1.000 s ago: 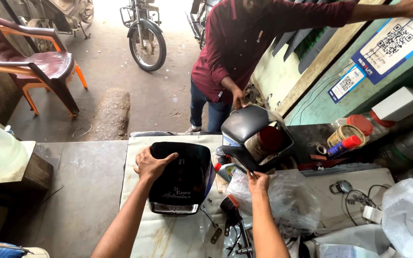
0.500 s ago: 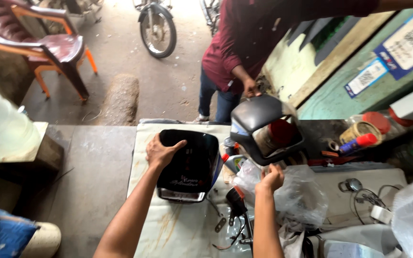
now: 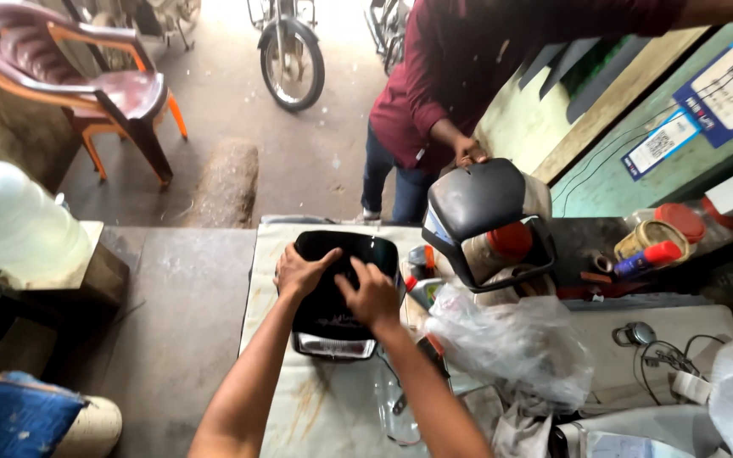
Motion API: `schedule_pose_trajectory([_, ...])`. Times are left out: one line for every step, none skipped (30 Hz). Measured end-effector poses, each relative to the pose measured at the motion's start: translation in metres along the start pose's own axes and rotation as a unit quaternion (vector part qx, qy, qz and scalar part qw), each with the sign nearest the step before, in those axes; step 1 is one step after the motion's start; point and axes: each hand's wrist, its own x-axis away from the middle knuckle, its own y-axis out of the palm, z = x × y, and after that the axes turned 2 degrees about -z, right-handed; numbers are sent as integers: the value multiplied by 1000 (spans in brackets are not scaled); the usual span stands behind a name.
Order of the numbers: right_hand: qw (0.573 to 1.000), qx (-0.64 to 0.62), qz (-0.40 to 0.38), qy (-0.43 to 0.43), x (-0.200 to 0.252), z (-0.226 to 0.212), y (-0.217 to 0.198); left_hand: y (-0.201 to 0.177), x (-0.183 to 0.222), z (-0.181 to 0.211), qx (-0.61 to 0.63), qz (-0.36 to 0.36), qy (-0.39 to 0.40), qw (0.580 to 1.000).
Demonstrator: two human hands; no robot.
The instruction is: Repairing and assembling a motorcycle headlight cowl, including installing indicators and wiring.
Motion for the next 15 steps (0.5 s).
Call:
schedule_pose_trajectory([1000,1,4,0,18,-12,-10,-2,0,-2,1,0,4,1000])
schedule_pose_trajectory([999,12,34,3,35,-24,-19,-3,0,-4,-8,-12,0,1000])
schedule_pose_trajectory([998,24,65,3,51,-33,-28,-2,-1,-5,-13,-22,-4,1000])
schedule_pose_trajectory([997,27,68,-2,61,-16,-5,-6,-8,-2,-8,-21,0,1000])
schedule_pose_trajectory([994,22,89,56,81,2,17,-4,-8,-5,2,-33,21,999])
schedule_pose_trajectory([987,17,111,113,102,21,38,-2,-9,-8,12,-45,42,998])
schedule_pose_trajectory([987,23,108,118,115,46,60,12,-20,-29,13,-53,40,998])
schedule_pose_trajectory([956,-47,19,289,129,71,82,26,-30,-50,18,-33,131,991])
schedule_pose_trajectory([886,-120,-69,443,135,94,107,34,-46,-68,24,-7,224,974])
schedule_pose_trajectory([886,-119,-68,444,147,129,140,39,-34,-78,25,-8,224,974])
schedule_pose_trajectory([896,-63,-48,437,164,159,177,40,-19,-95,27,47,294,954])
schedule_pose_trajectory([903,-6,-29,428,182,189,216,41,-5,-112,27,101,363,926])
schedule_pose_trajectory([902,-6,-40,429,173,179,206,36,29,-139,24,100,353,930])
schedule_pose_trajectory([869,-45,-41,492,162,170,197,31,63,-165,53,88,284,953])
schedule_pose_trajectory([831,-77,-46,549,155,164,186,30,103,-192,85,78,208,971])
